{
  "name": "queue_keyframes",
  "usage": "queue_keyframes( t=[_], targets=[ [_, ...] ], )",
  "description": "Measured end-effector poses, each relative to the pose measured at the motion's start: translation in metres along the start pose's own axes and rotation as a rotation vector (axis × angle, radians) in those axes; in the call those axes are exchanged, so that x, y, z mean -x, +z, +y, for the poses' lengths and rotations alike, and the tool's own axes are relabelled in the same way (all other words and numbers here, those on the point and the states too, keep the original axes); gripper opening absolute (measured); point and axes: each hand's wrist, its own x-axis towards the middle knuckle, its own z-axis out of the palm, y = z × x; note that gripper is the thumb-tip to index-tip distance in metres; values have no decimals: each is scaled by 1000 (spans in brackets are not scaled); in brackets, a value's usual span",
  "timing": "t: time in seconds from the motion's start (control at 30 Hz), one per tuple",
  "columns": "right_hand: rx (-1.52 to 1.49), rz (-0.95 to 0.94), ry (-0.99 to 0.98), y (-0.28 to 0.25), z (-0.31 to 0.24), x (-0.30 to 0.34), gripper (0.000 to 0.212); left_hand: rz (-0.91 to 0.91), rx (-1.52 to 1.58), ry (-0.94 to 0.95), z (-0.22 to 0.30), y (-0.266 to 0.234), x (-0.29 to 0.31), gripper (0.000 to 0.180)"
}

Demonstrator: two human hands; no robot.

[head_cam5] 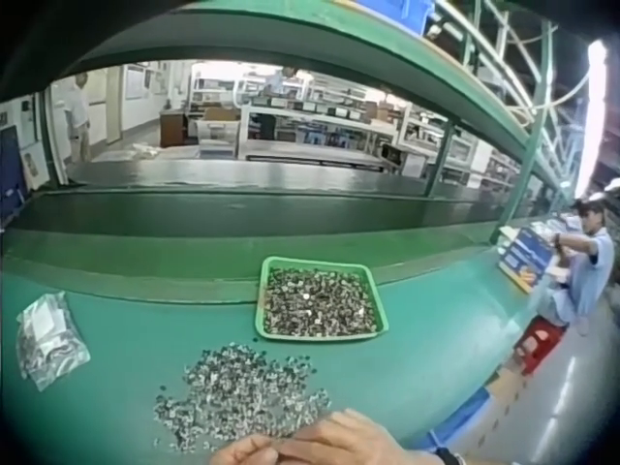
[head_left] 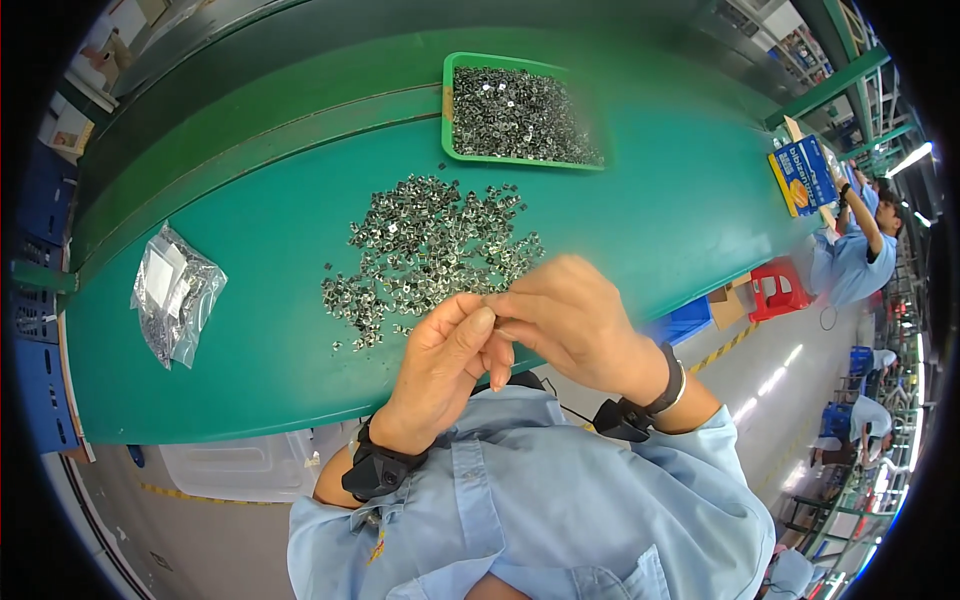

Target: The person picks up a metal clip from the table, inspects it by hand, and places it into a green tray, repeating this process for several more clips.

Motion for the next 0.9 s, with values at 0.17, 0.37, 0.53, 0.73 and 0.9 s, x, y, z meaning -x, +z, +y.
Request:
queue_keyframes(
  t=[0.17, 0.37, 0.53, 0.73, 0.9],
  targets=[
    [-11, 9, 62, 6, -3, 1, 23, -4, -11, 19, 1, -3, 2, 24],
    [-49, 31, 119, 8, -4, 4, 25, 35, -143, 78, 0, -4, 3, 21],
    [-53, 47, 121, 10, -5, 9, 24, 45, -199, 97, -1, -4, 4, 20],
    [-21, 94, 101, 10, -3, 16, 21, 104, -400, 84, 3, 0, 7, 17],
    [-40, 81, 101, 6, -4, 18, 21, 103, -440, 95, 2, 2, 7, 16]
  ],
)
